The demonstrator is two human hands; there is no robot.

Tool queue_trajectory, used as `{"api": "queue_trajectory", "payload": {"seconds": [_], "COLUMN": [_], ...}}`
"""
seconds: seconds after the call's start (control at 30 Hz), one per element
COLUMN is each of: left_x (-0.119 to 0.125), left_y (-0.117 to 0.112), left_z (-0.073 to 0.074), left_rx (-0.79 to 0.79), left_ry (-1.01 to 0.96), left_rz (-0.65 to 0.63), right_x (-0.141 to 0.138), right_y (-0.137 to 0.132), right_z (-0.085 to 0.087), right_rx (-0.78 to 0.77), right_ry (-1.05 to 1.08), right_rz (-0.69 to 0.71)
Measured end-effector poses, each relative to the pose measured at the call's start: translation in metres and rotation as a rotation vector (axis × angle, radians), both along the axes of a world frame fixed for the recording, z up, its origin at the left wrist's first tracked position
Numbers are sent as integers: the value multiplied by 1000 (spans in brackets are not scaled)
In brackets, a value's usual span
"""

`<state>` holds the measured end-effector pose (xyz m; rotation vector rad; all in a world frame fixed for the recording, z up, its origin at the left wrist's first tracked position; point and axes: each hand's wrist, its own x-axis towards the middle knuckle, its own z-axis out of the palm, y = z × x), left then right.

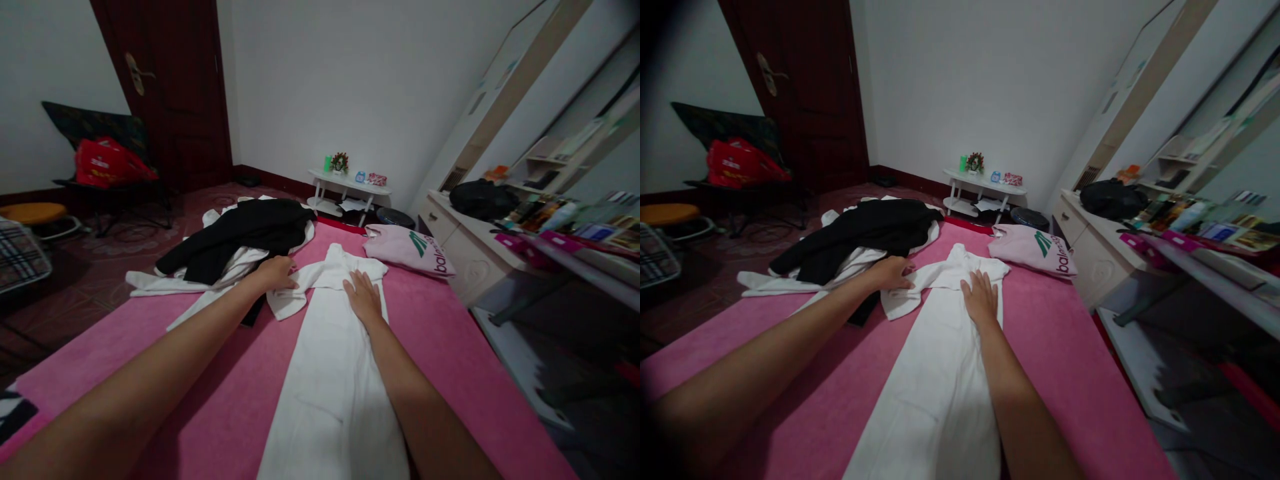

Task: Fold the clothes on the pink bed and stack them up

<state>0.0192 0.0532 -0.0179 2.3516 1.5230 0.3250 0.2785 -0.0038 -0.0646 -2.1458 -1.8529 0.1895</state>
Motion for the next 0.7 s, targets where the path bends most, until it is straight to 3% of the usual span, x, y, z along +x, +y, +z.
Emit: {"api": "queue_trajectory", "payload": {"seconds": [0.13, 0.2, 0.27, 0.37, 0.47, 0.57, 0.7], "left_x": [6, 6, 2, -7, -17, -29, -55], "left_y": [-8, -7, -4, -1, -5, -15, -20], "left_z": [12, 19, 27, 41, 56, 64, 61], "left_rx": [-10, -50, -166, -350, -491, -661, -827], "left_ry": [56, -20, -219, -579, -748, -729, -565], "left_rz": [-70, -133, -153, -71, -20, -36, -107], "right_x": [0, 0, 0, 0, 0, 0, 1], "right_y": [-1, -1, -1, -1, -1, -2, -2], "right_z": [2, 2, 2, 2, 2, 2, 3], "right_rx": [13, 14, 8, 13, 32, 42, 45], "right_ry": [-3, -2, 2, 0, 6, 18, 27], "right_rz": [2, 2, -1, -1, 5, 9, 11]}}
